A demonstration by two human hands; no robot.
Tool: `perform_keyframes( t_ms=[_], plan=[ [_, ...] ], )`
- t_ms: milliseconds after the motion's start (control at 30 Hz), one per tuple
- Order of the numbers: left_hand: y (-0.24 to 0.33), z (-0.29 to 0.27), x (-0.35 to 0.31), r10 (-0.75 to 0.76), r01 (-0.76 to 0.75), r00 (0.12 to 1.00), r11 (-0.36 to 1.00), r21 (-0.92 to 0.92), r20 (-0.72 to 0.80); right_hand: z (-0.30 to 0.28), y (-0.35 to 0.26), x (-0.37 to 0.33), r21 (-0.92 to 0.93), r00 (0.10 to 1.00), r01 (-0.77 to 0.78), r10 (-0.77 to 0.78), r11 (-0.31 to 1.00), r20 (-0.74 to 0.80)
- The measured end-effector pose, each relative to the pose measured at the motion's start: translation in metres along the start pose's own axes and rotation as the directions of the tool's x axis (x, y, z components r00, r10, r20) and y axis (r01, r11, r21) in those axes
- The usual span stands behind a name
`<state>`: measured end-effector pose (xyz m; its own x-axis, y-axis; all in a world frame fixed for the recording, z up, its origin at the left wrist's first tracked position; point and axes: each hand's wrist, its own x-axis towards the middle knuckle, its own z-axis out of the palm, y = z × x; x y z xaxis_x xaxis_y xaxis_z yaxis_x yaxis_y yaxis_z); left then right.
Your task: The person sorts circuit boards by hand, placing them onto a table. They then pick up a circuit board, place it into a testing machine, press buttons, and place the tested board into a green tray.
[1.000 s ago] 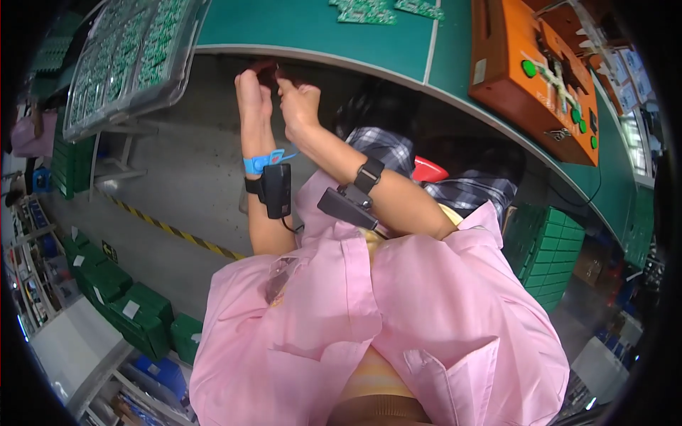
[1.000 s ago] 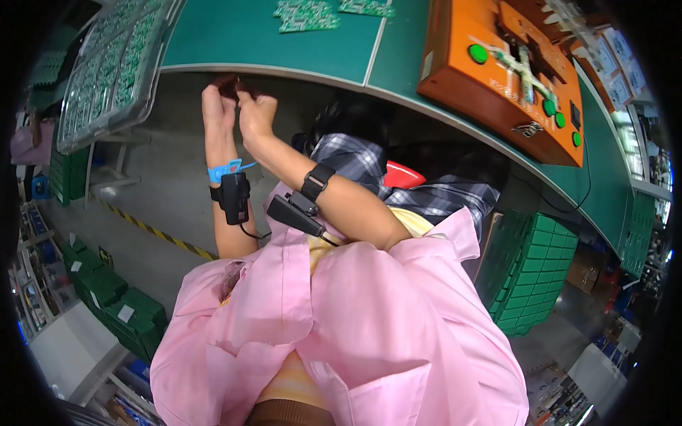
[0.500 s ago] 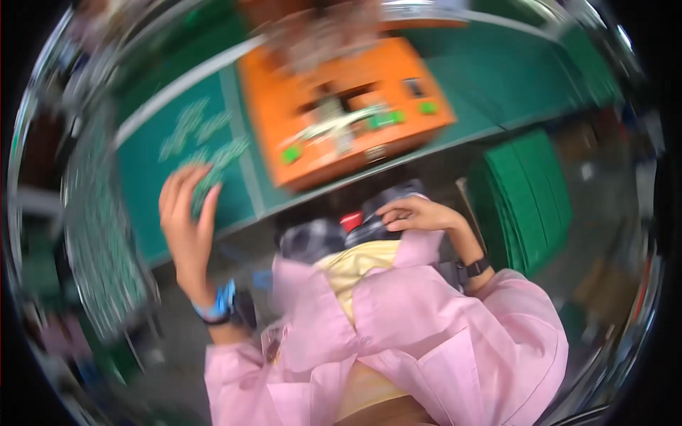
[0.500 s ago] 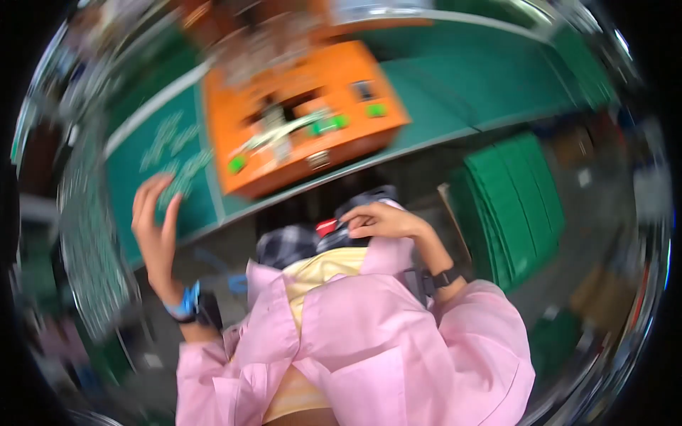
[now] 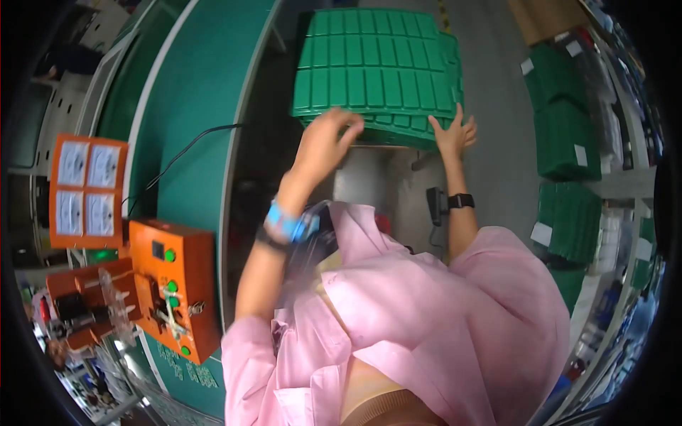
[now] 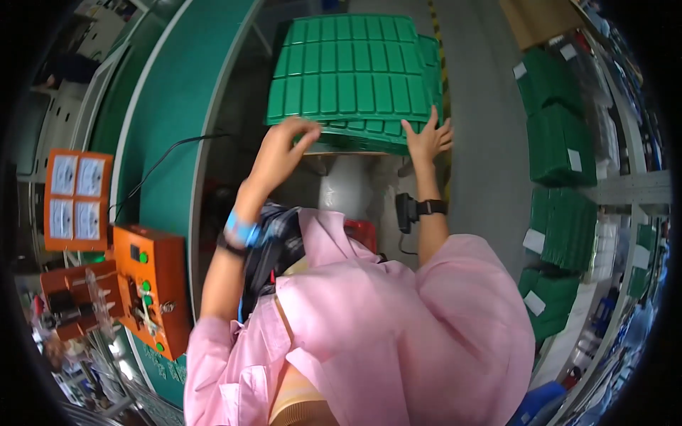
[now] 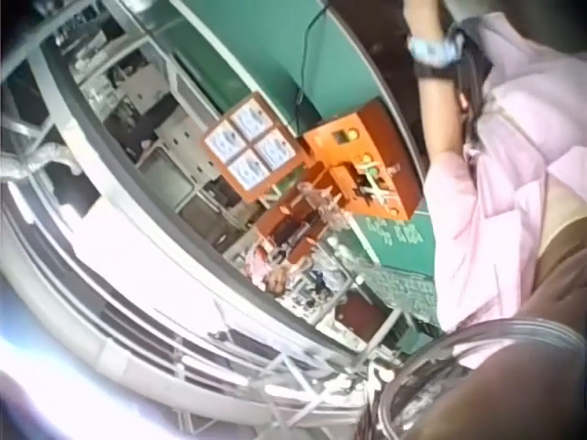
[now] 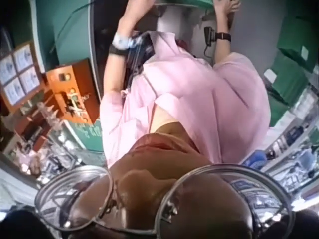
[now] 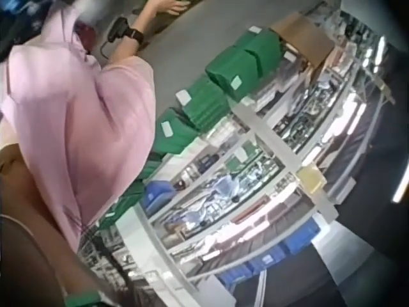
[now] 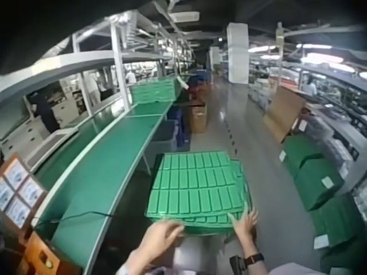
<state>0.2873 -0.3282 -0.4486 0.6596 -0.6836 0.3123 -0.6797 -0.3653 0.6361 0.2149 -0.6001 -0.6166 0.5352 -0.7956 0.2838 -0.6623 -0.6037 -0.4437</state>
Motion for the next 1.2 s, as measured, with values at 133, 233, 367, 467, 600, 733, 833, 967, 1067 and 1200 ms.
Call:
perform_keyframes(
  t_ms=[133,233,367,467,600,733,833,967,1067,1200],
  plan=[
    [-0.058,0.085,0.064,0.132,-0.164,0.985,0.919,0.358,0.112,0.010,0.004,-0.002,0.161,0.993,-0.106,0.112,0.981,-0.027],
    [-0.080,0.121,0.079,0.142,-0.262,0.948,0.856,0.446,0.284,0.009,0.006,-0.001,0.158,0.992,-0.104,0.113,0.982,-0.051],
    [-0.083,0.130,0.086,0.151,-0.375,0.893,0.771,0.515,0.425,-0.005,0.013,-0.004,0.151,0.993,-0.033,0.049,0.988,-0.106],
    [-0.054,0.097,0.097,0.402,-0.467,0.884,0.780,0.416,0.238,-0.031,-0.003,-0.004,0.291,0.979,0.040,0.021,0.956,-0.203],
    [0.013,0.020,0.140,0.544,-0.456,0.834,0.773,0.441,-0.092,-0.069,-0.057,0.010,0.845,0.954,-0.013,0.259,0.534,-0.149],
    [0.055,-0.056,0.149,0.374,-0.219,0.664,0.925,0.310,-0.647,-0.080,-0.116,0.038,0.927,0.984,-0.177,0.094,0.331,0.154],
    [0.052,-0.105,0.137,-0.017,-0.182,0.471,0.977,-0.115,-0.882,-0.083,-0.170,0.057,0.925,0.936,-0.350,0.008,0.147,0.352],
    [0.015,-0.134,0.092,-0.476,-0.332,0.182,0.794,-0.509,-0.860,-0.105,-0.226,0.070,0.979,0.978,-0.198,-0.062,0.054,0.201],
    [-0.028,-0.152,0.060,-0.604,-0.392,0.032,0.725,-0.566,-0.796,-0.103,-0.263,0.078,0.905,0.889,-0.417,-0.243,-0.080,0.388],
    [-0.077,-0.148,0.036,-0.747,0.154,0.165,0.665,-0.731,-0.644,-0.011,-0.315,0.087,0.989,0.901,-0.140,-0.422,-0.056,0.104]
  ],
)
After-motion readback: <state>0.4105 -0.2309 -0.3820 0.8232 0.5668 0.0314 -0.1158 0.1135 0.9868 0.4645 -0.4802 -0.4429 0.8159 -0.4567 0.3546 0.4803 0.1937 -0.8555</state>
